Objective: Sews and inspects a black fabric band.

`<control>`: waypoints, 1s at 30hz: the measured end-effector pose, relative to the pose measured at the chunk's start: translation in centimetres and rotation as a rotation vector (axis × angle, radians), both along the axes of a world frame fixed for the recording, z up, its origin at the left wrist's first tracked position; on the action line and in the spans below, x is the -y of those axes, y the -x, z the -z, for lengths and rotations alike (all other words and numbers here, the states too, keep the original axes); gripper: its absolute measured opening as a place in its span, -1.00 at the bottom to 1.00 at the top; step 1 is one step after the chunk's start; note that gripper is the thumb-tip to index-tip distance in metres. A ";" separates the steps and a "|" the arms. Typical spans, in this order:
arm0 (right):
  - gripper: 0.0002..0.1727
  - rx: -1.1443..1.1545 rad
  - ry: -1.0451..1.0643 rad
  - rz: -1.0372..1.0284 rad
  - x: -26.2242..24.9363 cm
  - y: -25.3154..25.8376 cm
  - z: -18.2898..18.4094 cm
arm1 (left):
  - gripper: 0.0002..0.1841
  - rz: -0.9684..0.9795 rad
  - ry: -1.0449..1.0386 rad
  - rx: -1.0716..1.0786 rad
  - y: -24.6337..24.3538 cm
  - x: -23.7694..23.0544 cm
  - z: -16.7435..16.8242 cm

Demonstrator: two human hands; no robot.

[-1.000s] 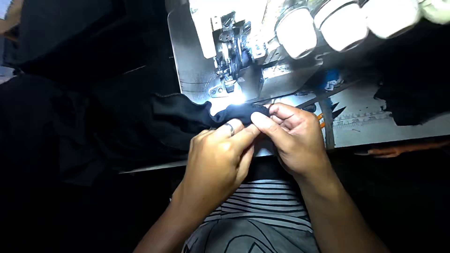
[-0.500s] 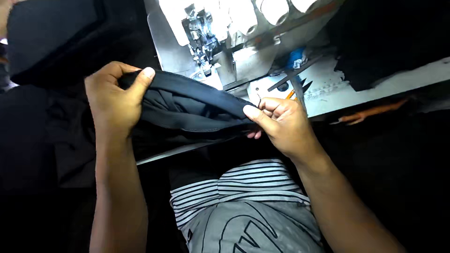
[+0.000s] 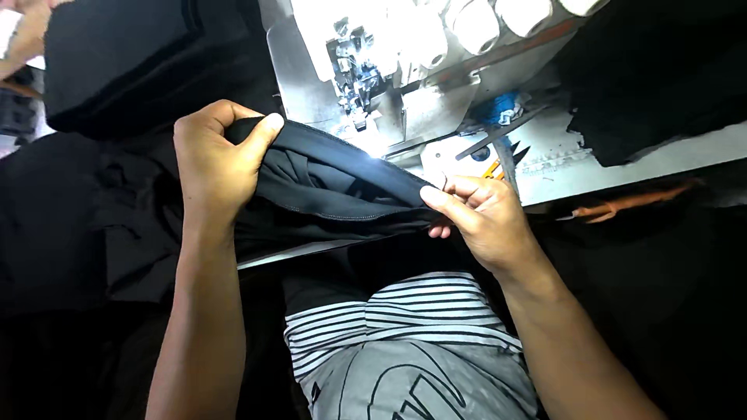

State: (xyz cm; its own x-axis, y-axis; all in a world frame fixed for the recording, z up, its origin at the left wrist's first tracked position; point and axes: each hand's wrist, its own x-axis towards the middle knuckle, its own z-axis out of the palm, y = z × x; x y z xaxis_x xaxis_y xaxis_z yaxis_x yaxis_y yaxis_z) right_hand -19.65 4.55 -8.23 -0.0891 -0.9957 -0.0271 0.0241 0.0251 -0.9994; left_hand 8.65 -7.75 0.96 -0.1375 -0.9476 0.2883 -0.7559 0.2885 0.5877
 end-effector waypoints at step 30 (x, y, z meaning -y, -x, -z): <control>-0.79 0.046 -0.013 0.054 0.0 0.4 0.2 | -0.20 0.102 -0.455 -0.513 -2.0 0.5 -1.8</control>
State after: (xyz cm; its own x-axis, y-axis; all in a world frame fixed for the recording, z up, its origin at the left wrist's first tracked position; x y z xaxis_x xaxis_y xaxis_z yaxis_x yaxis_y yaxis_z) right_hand -20.05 4.53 -8.38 -0.1411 -0.9890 -0.0450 0.0716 0.0351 -0.9968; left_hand 10.66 -8.23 2.74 -0.1847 -0.9793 -0.0826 -0.3328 -0.0168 0.9429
